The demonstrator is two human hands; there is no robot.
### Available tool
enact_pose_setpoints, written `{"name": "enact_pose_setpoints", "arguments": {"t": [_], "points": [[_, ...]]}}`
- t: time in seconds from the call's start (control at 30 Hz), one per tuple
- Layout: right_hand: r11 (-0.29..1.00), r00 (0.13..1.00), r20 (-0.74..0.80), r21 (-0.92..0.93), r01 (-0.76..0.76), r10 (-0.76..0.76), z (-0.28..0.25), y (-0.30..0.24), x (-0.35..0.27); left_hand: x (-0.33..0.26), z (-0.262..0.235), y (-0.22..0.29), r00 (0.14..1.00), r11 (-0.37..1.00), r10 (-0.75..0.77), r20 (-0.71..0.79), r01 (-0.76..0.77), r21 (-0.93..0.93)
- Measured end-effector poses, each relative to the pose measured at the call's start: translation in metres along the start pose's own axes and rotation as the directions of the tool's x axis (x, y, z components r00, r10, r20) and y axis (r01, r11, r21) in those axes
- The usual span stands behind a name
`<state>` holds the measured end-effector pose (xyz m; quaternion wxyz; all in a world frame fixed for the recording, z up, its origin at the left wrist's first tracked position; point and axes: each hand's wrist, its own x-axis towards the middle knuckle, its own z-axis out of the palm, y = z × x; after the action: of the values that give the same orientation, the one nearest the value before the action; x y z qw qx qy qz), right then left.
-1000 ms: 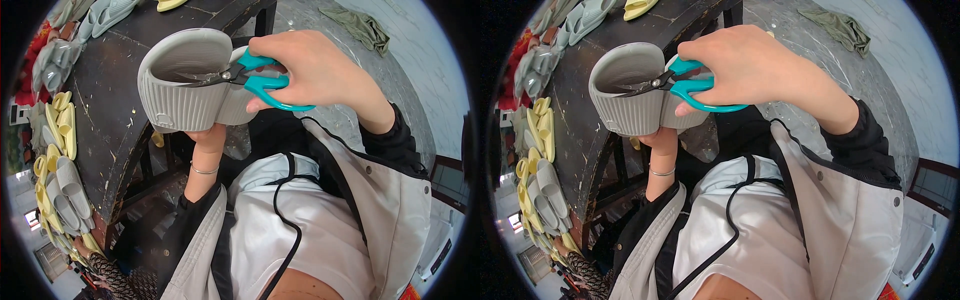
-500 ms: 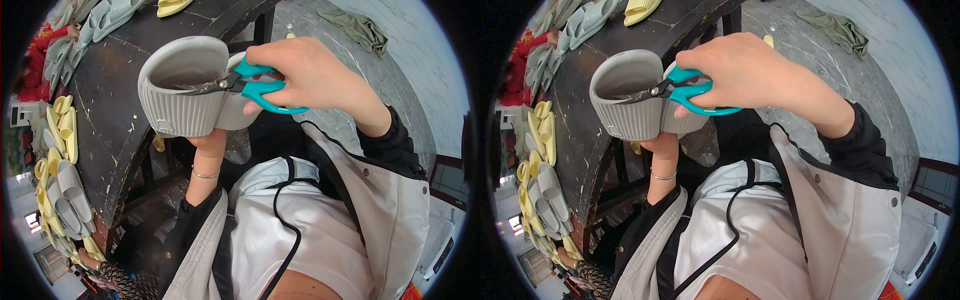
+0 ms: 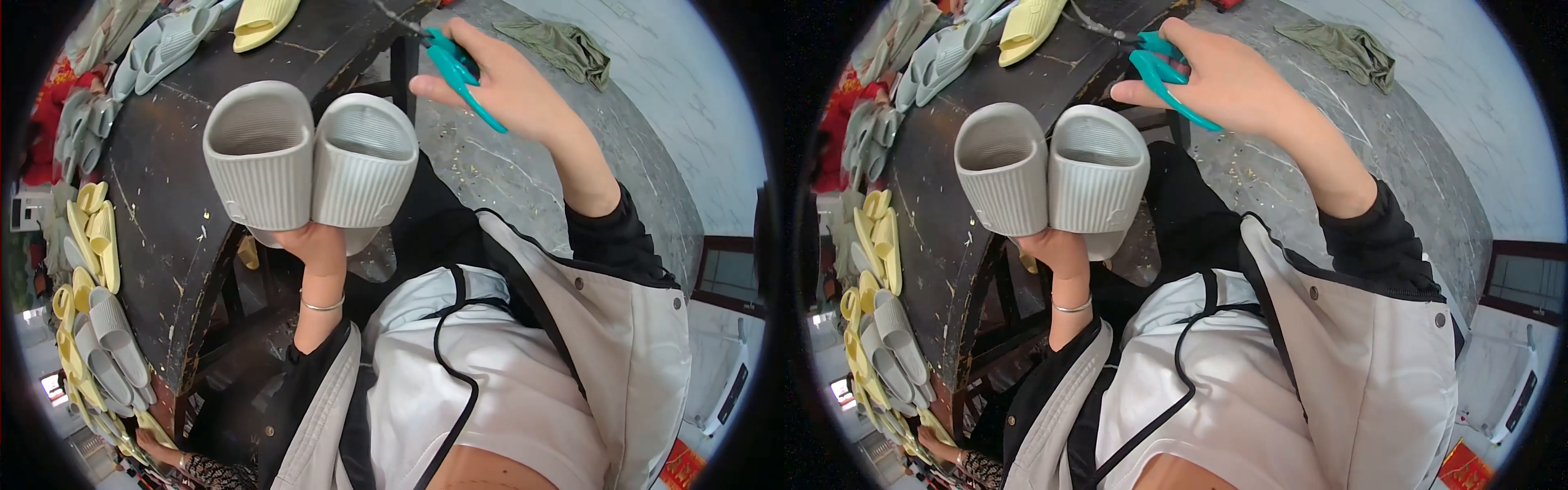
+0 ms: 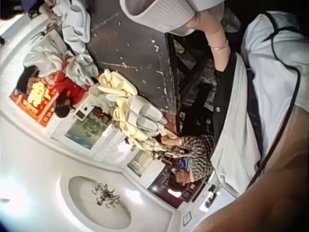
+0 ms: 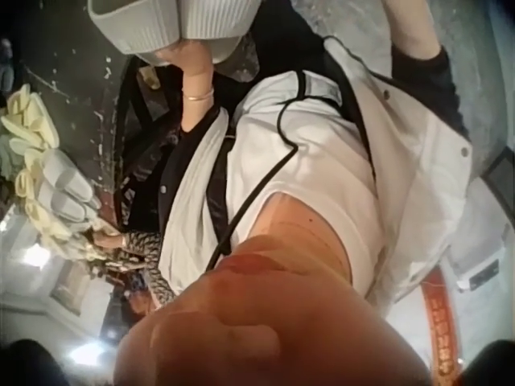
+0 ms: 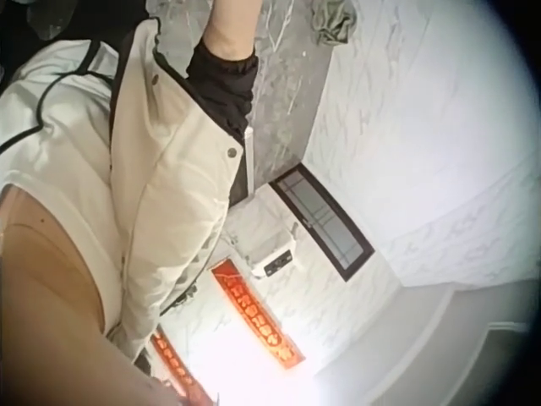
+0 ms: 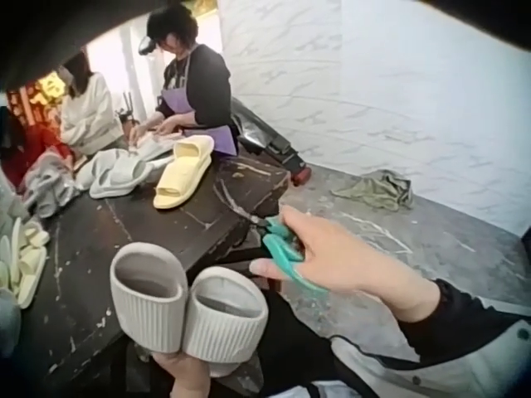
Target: Trimming excess material from rubber slippers using scissors.
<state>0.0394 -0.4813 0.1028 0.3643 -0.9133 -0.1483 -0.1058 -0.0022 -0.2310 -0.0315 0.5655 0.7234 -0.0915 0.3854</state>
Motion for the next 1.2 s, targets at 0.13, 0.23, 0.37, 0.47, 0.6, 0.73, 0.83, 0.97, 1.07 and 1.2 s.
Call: {"name": "enact_pose_setpoints", "arguments": {"t": [0.13,0.23,0.37,0.47,0.6,0.73,0.83,0.97,1.07,1.2], "points": [[0.990,0.997,0.075,-0.136,0.024,-0.014,-0.001,0.003,0.000,-0.001,-0.005,0.001,0.996,0.994,0.039,0.077,-0.047,0.100],[0.967,0.982,0.057,-0.176,0.187,-0.180,0.002,-0.002,-0.006,-0.004,-0.003,-0.005,0.995,0.990,-0.038,0.095,0.051,-0.132],[0.896,0.917,0.042,-0.196,0.398,-0.397,0.000,-0.012,-0.005,-0.008,0.001,-0.013,0.972,0.798,-0.182,0.151,0.236,-0.555],[0.850,0.870,0.041,-0.195,0.489,-0.491,0.001,-0.019,-0.001,-0.011,-0.001,-0.016,0.982,0.904,-0.103,0.158,0.158,-0.398],[0.854,0.888,0.101,-0.245,0.459,-0.449,-0.005,-0.026,0.004,-0.011,-0.004,-0.016,0.975,0.876,-0.111,0.190,0.186,-0.444],[0.821,0.866,0.123,-0.276,0.499,-0.485,-0.008,-0.028,0.005,-0.009,-0.004,-0.016,0.976,0.795,-0.013,0.215,0.141,-0.590],[0.812,0.856,0.123,-0.275,0.515,-0.502,-0.008,-0.028,0.006,-0.012,-0.012,-0.023,0.974,0.871,0.012,0.225,0.100,-0.480],[0.798,0.855,0.142,-0.309,0.518,-0.499,-0.011,-0.028,0.006,-0.019,-0.014,-0.033,0.965,0.945,0.167,0.201,-0.098,-0.313],[0.789,0.855,0.144,-0.332,0.517,-0.499,-0.013,-0.028,0.006,-0.016,-0.016,-0.036,0.933,0.954,0.294,0.208,-0.273,-0.126],[0.778,0.853,0.144,-0.356,0.518,-0.501,-0.016,-0.029,0.007,-0.013,-0.016,-0.029,0.895,0.910,0.388,0.220,-0.409,0.058]]}}
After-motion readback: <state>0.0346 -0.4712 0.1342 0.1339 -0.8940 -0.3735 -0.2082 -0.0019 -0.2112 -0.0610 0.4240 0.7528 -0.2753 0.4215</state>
